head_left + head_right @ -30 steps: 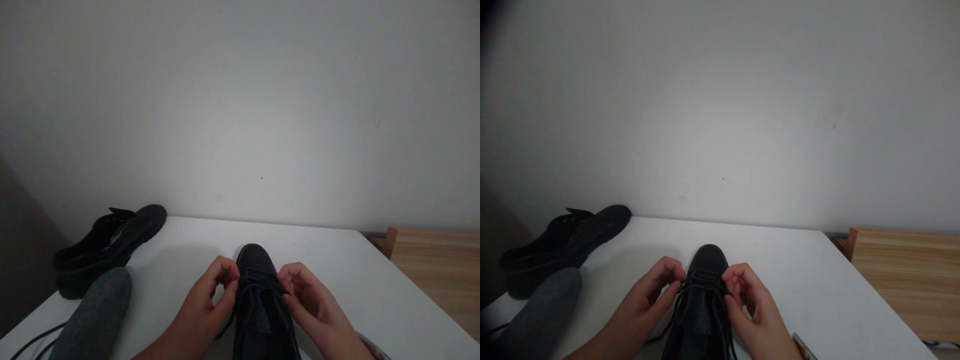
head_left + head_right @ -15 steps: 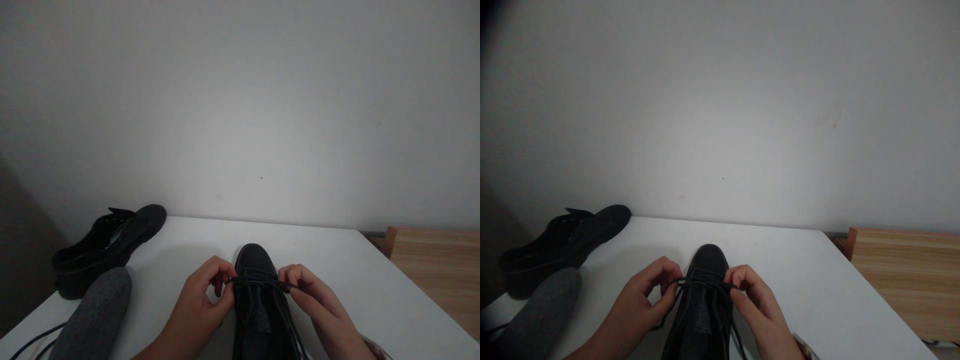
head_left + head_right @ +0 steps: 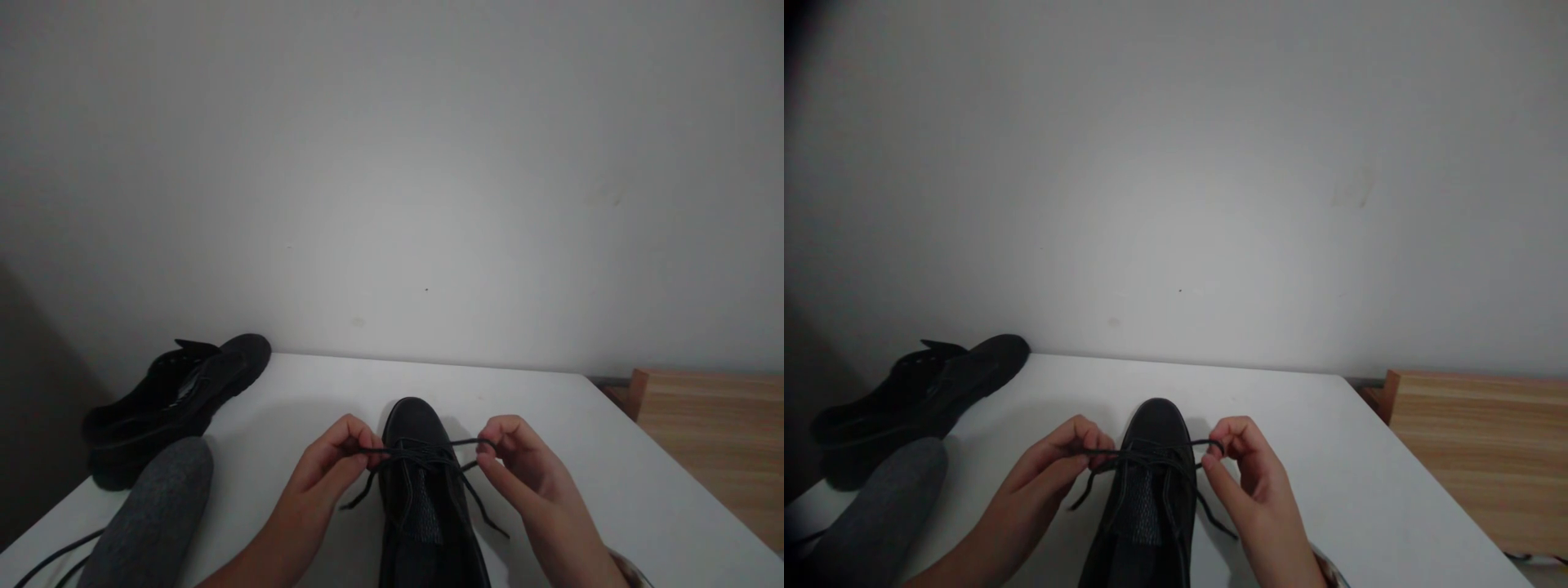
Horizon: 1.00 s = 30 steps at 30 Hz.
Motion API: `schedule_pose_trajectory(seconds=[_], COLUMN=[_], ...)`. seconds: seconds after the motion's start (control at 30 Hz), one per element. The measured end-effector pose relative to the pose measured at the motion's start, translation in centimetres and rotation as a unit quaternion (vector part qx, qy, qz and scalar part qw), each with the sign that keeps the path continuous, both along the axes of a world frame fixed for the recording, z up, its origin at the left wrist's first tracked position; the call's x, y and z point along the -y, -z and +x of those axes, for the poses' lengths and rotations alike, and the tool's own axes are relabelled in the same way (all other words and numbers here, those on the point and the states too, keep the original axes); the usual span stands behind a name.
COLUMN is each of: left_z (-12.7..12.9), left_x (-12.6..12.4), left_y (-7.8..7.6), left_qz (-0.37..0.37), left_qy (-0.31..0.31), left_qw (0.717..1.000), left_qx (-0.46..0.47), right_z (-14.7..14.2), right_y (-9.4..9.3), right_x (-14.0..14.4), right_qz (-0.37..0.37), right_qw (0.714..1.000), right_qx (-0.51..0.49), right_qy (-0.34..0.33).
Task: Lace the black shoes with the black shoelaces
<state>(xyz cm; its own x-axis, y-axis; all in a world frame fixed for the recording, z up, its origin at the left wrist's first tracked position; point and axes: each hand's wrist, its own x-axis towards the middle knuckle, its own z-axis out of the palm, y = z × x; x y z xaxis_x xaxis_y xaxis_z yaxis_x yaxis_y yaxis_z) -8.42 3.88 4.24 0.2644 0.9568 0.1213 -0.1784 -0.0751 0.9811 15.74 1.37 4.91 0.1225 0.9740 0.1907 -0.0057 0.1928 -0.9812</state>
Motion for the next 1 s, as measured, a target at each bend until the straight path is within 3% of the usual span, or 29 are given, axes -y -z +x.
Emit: schedule_pose_trajectory(seconds=[0.2, 0.37, 0.5, 0.6, 0.77, 1.0], left_z=[-0.27, -0.4, -0.09, 0.22, 0.37, 0.43], left_x=[-0.11, 0.14, 0.31, 0.26, 0.01, -0.17], left_y=[0.05, -0.33, -0.74, -0.71, -0.63, -0.53], left_qz=[0.011, 0.016, 0.023, 0.043, 0.045, 0.032], left_qy=[-0.013, -0.038, -0.064, -0.05, 0.029, 0.03], left_qw=[0.999, 0.999, 0.993, 0.985, 0.977, 0.977], left_qx=[0.032, 0.001, -0.095, -0.16, -0.206, -0.208], right_z=[-0.47, -0.24, 0.02, -0.14, -0.28, -0.17], right_y=[-0.23, -0.41, -0.21, -0.04, -0.23, -0.47], right_x=[-0.04, 0.14, 0.21, 0.06, -0.15, 0.07], right_qz=[-0.015, -0.017, -0.044, -0.029, -0.049, -0.033], right_qw=[0.994, 0.988, 0.995, 0.993, 0.984, 0.978], right_qx=[-0.098, -0.142, -0.016, 0.072, 0.113, 0.167], right_qy=[-0.043, -0.055, -0.085, -0.086, -0.126, -0.122])
